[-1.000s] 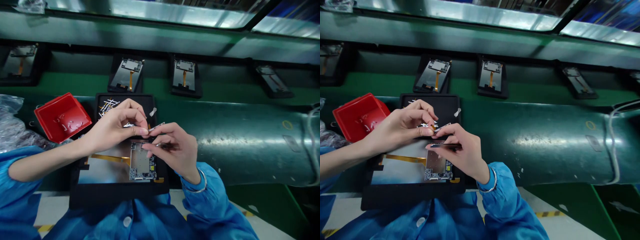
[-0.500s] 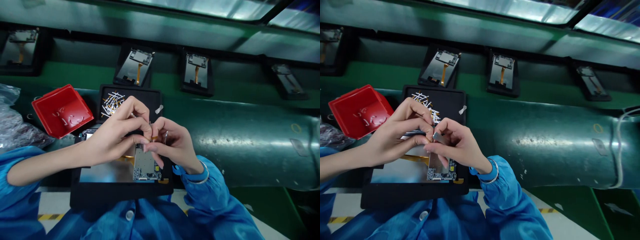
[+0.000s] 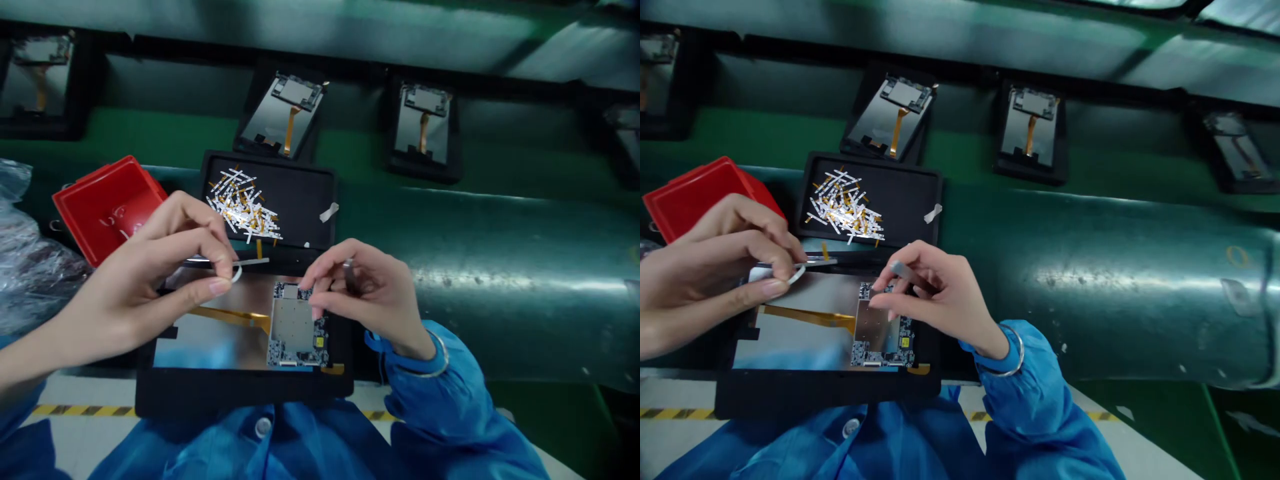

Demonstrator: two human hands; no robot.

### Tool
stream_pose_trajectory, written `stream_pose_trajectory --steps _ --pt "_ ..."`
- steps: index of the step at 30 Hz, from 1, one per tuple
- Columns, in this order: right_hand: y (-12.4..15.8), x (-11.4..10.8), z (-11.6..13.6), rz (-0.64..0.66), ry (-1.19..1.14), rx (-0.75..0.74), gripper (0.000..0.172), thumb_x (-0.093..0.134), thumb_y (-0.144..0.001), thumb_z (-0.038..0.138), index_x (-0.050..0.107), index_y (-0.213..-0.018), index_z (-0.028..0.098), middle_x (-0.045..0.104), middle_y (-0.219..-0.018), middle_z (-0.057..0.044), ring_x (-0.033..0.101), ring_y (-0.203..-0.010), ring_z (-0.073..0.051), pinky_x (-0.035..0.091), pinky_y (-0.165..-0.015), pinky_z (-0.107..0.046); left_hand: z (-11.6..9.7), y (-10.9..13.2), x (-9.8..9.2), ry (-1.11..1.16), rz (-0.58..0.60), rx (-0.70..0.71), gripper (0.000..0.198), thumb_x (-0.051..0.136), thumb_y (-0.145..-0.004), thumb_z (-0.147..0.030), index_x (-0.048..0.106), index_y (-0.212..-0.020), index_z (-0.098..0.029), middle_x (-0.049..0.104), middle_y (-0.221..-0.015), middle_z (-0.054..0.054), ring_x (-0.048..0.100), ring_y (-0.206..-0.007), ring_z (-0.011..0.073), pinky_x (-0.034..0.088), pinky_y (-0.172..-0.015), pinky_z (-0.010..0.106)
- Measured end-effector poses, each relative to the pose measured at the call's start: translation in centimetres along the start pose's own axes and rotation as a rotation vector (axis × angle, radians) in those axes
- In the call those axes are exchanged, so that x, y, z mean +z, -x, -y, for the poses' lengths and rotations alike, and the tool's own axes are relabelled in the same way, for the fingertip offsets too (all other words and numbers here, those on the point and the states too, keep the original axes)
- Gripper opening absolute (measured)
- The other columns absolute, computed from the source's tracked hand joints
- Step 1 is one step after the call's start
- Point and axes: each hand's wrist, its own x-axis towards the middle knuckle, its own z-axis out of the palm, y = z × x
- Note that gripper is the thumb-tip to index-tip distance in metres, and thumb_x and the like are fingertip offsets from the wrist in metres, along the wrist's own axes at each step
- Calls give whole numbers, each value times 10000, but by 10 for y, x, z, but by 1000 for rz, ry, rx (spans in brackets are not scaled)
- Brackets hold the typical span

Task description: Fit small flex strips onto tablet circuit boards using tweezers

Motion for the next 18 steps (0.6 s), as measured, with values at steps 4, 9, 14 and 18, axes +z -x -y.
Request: stream_pose_trajectory --steps 4,9,14,18 --pt "-6 14 3 -4 15 82 357 815 -755 183 613 -1049 211 717 -811 21 708 -588 -117 560 -498 -207 -6 -9 14 76 22 -3 107 572 -904 -285 654 -837 -295 552 -956 40 556 -875 185 532 -680 283" --pt "-12 11 -2 -24 -67 104 307 756 -827 210 625 -1105 216 710 -846 26 699 -542 -103 587 -552 -226 -6 -18 20 72 58 6 104 576 -892 -279 660 -837 -307 574 -964 42 568 -890 203 543 -691 312" --pt "-13 8 -6 -35 -54 20 65 720 -854 180 691 -913 183 695 -777 22 673 -519 -93 564 -543 -235 -7 -18 24 70 110 33 101 564 -905 -255 642 -862 -302 560 -999 35 594 -899 185 557 -688 311" --pt "-7 0 -1 -149 196 -36 40 694 -866 168 716 -856 200 685 -804 -5 657 -606 -106 530 -531 -243 4 -9 5 1 6 31 122 613 -855 -233 676 -904 -325 574 -1065 34 590 -984 228 559 -806 379"
